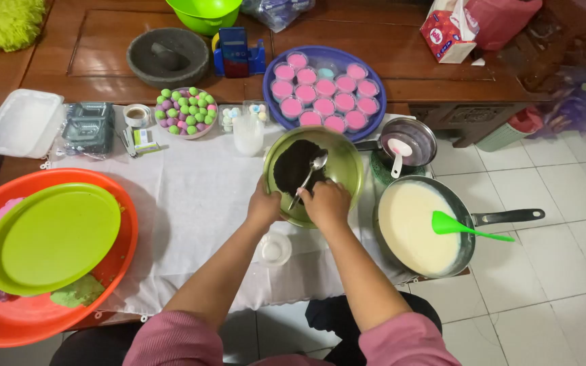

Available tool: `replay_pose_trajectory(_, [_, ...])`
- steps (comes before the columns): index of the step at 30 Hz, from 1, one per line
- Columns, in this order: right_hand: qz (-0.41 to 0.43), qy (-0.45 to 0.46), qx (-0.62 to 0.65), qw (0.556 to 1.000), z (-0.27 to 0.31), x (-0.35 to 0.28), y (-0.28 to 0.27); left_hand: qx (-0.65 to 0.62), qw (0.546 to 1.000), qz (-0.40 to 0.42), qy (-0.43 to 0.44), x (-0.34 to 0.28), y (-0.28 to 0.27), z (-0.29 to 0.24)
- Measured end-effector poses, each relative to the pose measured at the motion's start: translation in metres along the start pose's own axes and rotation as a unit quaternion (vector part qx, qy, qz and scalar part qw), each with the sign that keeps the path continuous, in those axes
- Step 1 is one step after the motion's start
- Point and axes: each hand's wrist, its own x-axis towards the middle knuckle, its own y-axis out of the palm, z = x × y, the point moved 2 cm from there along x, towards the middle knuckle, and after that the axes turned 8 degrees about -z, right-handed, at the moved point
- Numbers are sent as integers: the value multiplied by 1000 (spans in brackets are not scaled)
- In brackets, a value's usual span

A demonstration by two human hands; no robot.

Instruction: Preparing dessert ingredients by mixing liquids in bowls and pans and handling small molds.

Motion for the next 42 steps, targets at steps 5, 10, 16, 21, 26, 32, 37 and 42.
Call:
replay_pose_trajectory(5, [2,12,-18,1000,10,20,26,-17,999,-12,49,12,9,2])
replay_pose_trajectory(10, [-15,62,17,998,2,30,29,-27,997,-18,64,-27,6,-26])
replay_pose_trajectory(16, [-32,93,80,992,-11,23,20,-29,998,-12,55,-34,6,-26])
replay_pose_trajectory(21, [-115,-12,131,985,-23,5,-14,-20,998,-12,64,-30,0,-19])
replay_pose_trajectory(26, [-139,-140,47,979,-37,-10,-39,7,997,-5,75,-32,-8,-21])
replay_pose_trajectory(32, [-86,-152,-1,985,-53,-25,-41,40,996,11,83,-38,-4,-19])
replay_pose_trajectory(37, [-126,-93,-46,987,-76,-37,-35,68,993,21,94,-40,-1,-21])
replay_pose_trajectory(42, [-173,-27,-71,982,-89,-53,-41,113,984,22,136,-59,0,-41])
